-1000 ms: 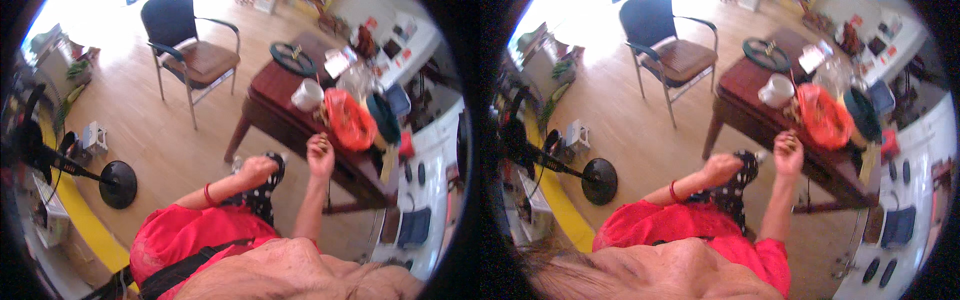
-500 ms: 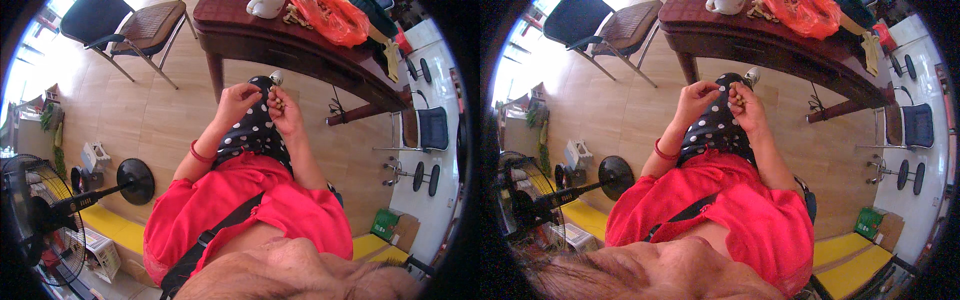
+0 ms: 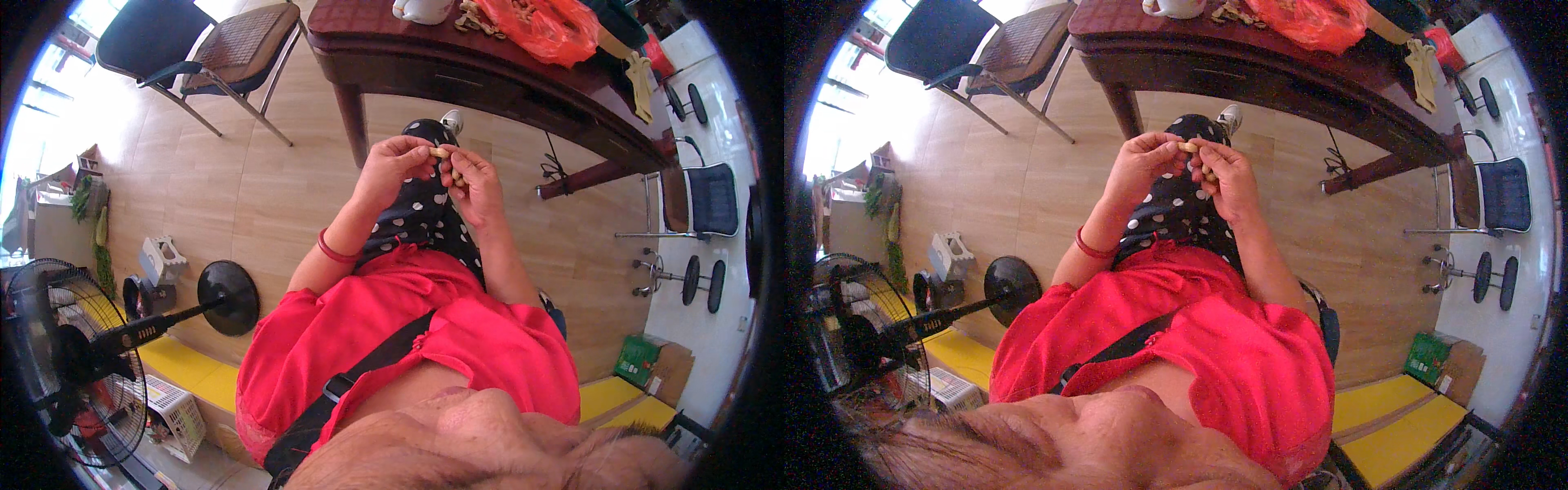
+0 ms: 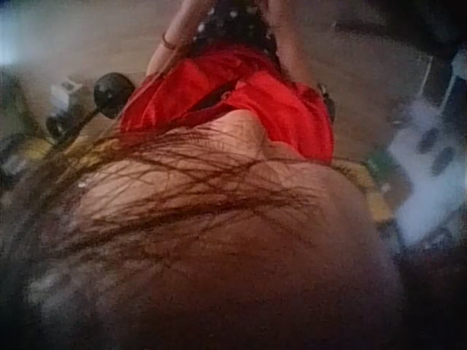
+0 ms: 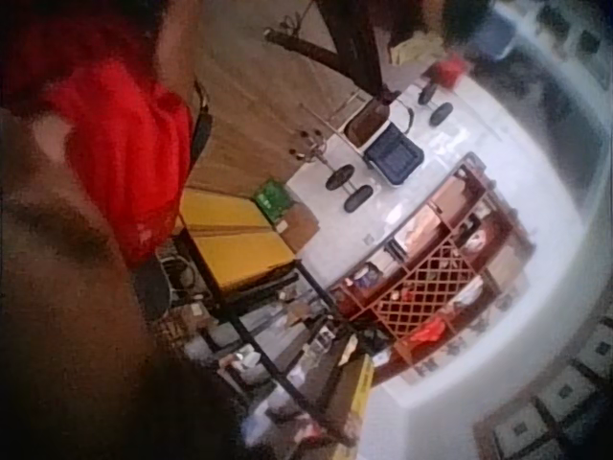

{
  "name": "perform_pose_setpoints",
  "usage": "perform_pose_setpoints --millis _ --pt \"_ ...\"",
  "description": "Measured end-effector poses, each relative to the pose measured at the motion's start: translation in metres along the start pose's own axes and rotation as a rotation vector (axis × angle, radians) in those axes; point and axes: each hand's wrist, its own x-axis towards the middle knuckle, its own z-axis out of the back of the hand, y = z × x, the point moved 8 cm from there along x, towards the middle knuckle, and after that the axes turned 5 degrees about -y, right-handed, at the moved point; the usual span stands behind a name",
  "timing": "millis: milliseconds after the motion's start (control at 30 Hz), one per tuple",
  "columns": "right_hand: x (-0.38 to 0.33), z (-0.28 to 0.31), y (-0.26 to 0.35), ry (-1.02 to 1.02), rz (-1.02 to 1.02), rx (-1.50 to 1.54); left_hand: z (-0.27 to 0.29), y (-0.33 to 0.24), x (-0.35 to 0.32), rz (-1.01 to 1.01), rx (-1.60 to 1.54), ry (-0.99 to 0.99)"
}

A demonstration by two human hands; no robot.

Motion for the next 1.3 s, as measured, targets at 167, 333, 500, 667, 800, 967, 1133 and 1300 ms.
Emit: perform_pose_setpoints --millis 167,333,500,667,800,967,1133,1300 --pt "-0.002 0.001 0.001 -0.011 0.008 0.025 -0.003 0.010 0.001 0.084 -0.137 0.055" --pt "-0.003 0.006 0.006 -0.081 0.134 -0.253 -0.004 0.002 -0.001 0.000 0.024 0.037" --pt "-0.006 0.005 0.005 -0.115 0.142 -0.180 -0.007 0.002 -0.002 -0.063 0.043 0.062" --pt "-0.011 0.008 0.013 -0.158 0.234 -0.385 -0.019 0.006 -0.005 -0.001 -0.048 0.112" --pt "-0.013 0.010 0.018 -0.190 0.332 -0.544 -0.023 0.008 -0.007 0.013 -0.060 0.134" --pt "-0.018 0.001 0.026 -0.122 0.450 -0.585 -0.022 0.013 -0.005 0.050 -0.133 0.149" --pt "-0.018 0.000 0.035 -0.106 0.553 -0.716 -0.025 0.018 -0.005 0.084 -0.115 0.239" --pt "-0.021 0.002 0.037 -0.077 0.571 -0.700 -0.030 0.019 -0.007 0.092 -0.089 0.271"
